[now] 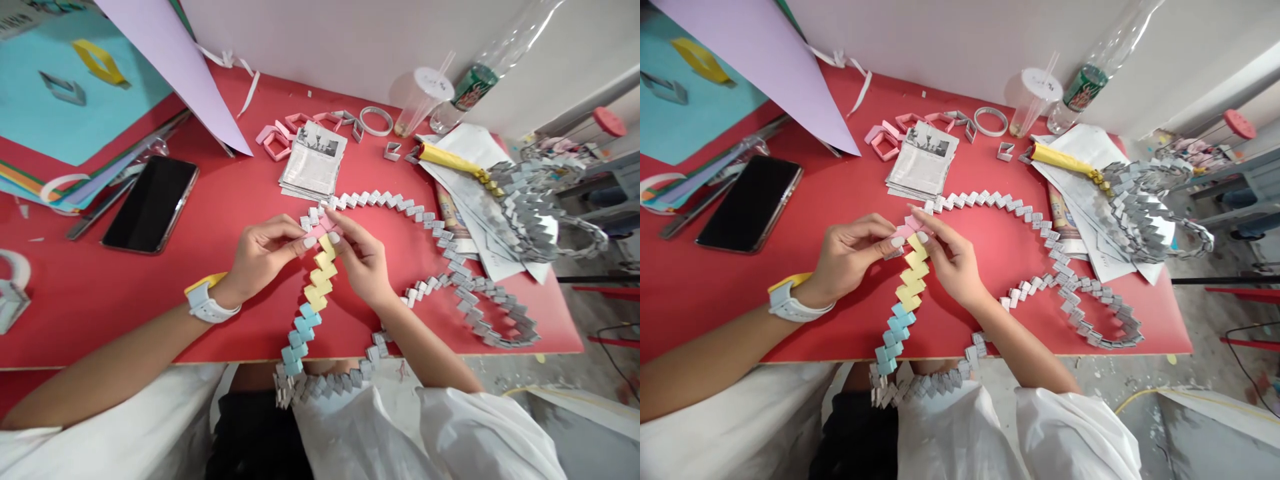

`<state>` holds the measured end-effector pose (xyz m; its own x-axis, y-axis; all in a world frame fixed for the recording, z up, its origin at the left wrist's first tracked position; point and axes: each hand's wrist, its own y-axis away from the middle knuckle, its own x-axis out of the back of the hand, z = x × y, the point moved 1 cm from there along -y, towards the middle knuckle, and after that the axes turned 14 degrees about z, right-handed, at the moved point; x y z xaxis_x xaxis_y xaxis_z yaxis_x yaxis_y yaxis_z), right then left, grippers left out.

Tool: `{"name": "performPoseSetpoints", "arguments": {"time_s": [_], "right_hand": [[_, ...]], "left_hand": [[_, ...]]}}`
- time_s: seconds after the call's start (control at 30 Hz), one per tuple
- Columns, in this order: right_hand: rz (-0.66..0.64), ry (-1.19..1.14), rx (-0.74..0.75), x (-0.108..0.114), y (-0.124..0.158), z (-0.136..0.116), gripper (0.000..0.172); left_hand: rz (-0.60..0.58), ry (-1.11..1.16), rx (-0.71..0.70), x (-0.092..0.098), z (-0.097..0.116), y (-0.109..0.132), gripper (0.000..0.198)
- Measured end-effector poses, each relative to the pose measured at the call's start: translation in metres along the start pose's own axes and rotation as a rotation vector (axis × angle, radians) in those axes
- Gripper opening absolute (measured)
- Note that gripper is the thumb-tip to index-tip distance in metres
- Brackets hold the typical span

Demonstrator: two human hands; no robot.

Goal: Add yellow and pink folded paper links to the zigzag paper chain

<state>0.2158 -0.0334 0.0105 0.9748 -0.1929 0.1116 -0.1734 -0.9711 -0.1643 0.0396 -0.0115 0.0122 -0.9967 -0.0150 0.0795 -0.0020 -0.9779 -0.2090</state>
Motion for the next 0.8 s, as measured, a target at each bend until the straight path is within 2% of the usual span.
{"name": "performPoseSetpoints", "arguments": {"time_s": [0.17,0.27,0.33,0.43,0.57,0.63,0.73,0.77,0.8], "right_hand": [[-0.027,0.003,-0.007,-0.004,0.003,0.000,0.035],[-0.039,0.075,0.031,-0.003,0.006,0.001,0.034],[-0.076,0.113,0.046,-0.001,0.006,0.000,0.033],[-0.108,0.116,0.040,0.000,0.005,-0.001,0.035],[-0.106,0.093,0.015,-0.001,-0.001,0.005,0.040],[-0.058,0.143,0.027,0.002,-0.005,0.005,0.046],[0.106,0.235,0.204,0.006,0.002,-0.013,0.045],[0.095,0.223,0.301,0.003,0.012,-0.024,0.037],[-0.040,0.174,0.389,-0.004,0.025,-0.035,0.025]], "left_hand": [[0.115,-0.125,-0.093,-0.001,0.006,0.003,0.015],[-0.027,-0.194,-0.096,0.005,0.005,-0.008,0.018],[-0.118,-0.259,-0.158,0.010,0.004,-0.016,0.015],[-0.092,-0.317,-0.223,0.014,0.004,-0.020,0.013],[-0.013,-0.155,-0.050,0.006,0.002,-0.009,0.016],[0.030,-0.090,0.023,0.002,-0.002,-0.007,0.019],[0.036,-0.053,0.134,-0.002,-0.010,-0.017,0.022],[0.023,-0.035,0.168,-0.003,-0.012,-0.024,0.022],[0.010,-0.014,0.175,-0.004,-0.014,-0.033,0.021]]}}
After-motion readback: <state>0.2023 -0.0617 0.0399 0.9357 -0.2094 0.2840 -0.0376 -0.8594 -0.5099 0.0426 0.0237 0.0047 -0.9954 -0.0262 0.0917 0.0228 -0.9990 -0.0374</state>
